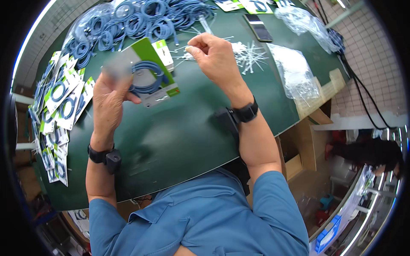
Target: Manual assembly and packaging of network cables into retail packaging using plastic zip ties.
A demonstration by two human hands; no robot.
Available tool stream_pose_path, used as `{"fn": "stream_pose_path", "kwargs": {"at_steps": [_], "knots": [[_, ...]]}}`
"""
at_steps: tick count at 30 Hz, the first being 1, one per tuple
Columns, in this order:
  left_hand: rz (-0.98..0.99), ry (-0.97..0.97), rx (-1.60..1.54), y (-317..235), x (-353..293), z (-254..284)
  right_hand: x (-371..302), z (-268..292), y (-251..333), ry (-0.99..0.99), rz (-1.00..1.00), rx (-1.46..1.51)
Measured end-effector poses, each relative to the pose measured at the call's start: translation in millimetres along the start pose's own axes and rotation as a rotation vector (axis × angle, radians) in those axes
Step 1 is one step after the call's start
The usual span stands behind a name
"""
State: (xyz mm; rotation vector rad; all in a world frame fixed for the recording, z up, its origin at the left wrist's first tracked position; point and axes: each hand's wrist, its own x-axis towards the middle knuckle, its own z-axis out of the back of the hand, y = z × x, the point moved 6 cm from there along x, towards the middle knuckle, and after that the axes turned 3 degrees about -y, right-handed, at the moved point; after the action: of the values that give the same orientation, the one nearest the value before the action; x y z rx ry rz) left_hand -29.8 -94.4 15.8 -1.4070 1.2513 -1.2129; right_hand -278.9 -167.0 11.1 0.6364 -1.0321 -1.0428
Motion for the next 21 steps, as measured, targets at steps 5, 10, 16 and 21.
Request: {"fn": "stream_pose_path", "kwargs": {"at_steps": [5, 10, 16, 21], "knots": [[-0.055, -0.015, 0.020, -3.4, 1.2, -1.2, 3.2, 9.4, -36.7, 0.107, 0.036, -0.600], [-0.121, -0.058, 0.057, 2.9, 0.9, 1.0, -1.4, 7.9, -47.7, 0.161, -0.028, -0.776], [-0.098, -0.084, 0.168, 6.4, -1.0, -0.5, -2.2, 7.0, -55.8, 0.175, -0.021, -0.861], [-0.088, -0.098, 0.150, 7.8, 0.7, -2.1, -4.5, 6.3, -55.9, 0.113, 0.040, -0.893]]}}
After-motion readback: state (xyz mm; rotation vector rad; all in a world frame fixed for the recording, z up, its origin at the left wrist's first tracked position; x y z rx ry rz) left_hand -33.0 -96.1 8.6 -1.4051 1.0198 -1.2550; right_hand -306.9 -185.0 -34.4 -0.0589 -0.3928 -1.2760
